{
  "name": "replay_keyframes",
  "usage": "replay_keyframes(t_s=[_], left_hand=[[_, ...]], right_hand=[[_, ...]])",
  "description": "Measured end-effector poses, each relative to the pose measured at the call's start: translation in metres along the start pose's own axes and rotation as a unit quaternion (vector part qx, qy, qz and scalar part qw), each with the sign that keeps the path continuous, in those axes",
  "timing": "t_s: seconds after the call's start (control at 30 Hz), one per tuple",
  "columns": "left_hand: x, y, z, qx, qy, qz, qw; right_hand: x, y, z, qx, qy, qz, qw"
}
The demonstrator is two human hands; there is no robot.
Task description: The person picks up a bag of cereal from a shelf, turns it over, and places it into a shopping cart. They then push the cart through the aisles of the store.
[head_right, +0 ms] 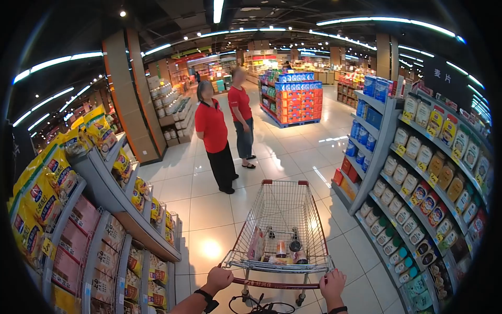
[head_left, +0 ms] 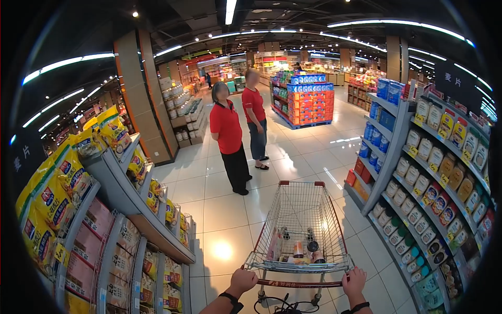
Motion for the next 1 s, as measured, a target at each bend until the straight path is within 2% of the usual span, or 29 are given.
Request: replay_keyframes(t_s=[0.17, 0.23, 0.27, 0.33, 0.37, 0.43, 0.6, 0.67, 0.73, 0.9, 1.0], left_hand=[[-0.007, 0.008, 0.018, -0.060, -0.025, 0.036, 0.997], [-0.005, 0.007, 0.024, -0.101, -0.034, 0.068, 0.992], [-0.005, 0.010, 0.024, -0.099, -0.040, 0.068, 0.992], [-0.015, 0.026, 0.024, -0.136, 0.027, 0.112, 0.984], [-0.021, 0.035, 0.023, -0.172, 0.056, 0.131, 0.975], [-0.016, 0.032, 0.026, -0.182, 0.021, 0.124, 0.975], [-0.005, 0.019, 0.035, -0.249, -0.080, 0.111, 0.959], [-0.007, 0.019, 0.037, -0.270, -0.067, 0.109, 0.954], [-0.008, 0.019, 0.039, -0.294, -0.094, 0.091, 0.947], [-0.009, 0.021, 0.047, -0.338, -0.067, 0.092, 0.934], [-0.004, 0.013, 0.054, -0.369, -0.053, 0.085, 0.924]], right_hand=[[0.005, 0.018, 0.030, -0.007, -0.048, -0.008, 0.999], [0.014, 0.032, 0.048, -0.092, -0.024, 0.023, 0.995], [0.017, 0.038, 0.057, -0.095, -0.029, 0.025, 0.995], [0.022, 0.053, 0.070, -0.239, -0.036, -0.002, 0.970], [0.021, 0.053, 0.073, -0.239, -0.039, 0.000, 0.970], [0.017, 0.061, 0.082, -0.367, -0.041, -0.045, 0.928], [0.017, 0.057, 0.089, -0.341, -0.066, -0.031, 0.937], [0.015, 0.053, 0.091, -0.377, -0.043, 0.001, 0.925], [0.015, 0.054, 0.093, -0.384, -0.032, 0.013, 0.923], [0.016, 0.052, 0.094, -0.421, 0.006, 0.019, 0.907], [0.015, 0.057, 0.090, -0.375, 0.015, -0.039, 0.926]])
Point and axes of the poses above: each hand's wrist, its own z-axis towards the middle knuckle, its own y-axis out of the palm, x = y × z, the point moved 2 cm from there along z, towards the middle knuckle, and after that the axes turned 9 degrees about x, right-handed, at the moved point
